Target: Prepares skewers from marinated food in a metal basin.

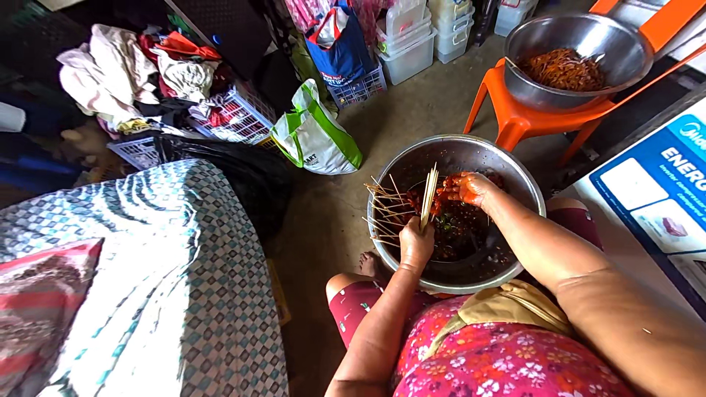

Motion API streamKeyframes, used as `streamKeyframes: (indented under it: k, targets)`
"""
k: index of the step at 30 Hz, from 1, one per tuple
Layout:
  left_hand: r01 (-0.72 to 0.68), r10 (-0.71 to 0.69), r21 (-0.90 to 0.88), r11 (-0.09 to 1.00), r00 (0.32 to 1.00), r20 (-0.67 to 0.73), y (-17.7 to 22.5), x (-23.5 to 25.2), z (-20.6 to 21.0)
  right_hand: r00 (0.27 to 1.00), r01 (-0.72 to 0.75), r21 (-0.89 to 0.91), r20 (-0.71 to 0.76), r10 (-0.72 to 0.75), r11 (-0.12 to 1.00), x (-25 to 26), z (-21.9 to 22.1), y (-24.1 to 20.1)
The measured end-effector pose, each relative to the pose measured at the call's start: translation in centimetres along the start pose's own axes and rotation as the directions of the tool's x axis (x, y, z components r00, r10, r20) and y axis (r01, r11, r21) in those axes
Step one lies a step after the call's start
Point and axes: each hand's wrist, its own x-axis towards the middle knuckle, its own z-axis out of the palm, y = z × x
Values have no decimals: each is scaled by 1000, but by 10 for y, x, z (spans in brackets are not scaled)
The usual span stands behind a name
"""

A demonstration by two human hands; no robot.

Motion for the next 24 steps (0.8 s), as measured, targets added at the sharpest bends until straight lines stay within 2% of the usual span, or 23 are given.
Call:
streamKeyframes:
  k: [5,11,24]
  targets:
    - [-7,7,-1,1000,1000,-3,-2,0,1,998,10,26,56,-11,1000,-2,2,-1]
    - [-43,42,-29,999,999,-27,-4,-1,3,995,37,34,-96,-33,999,3,0,0]
    - [8,-8,52,999,1000,2,0,0,0,994,106,56,-10,-106,993,-1,3,4]
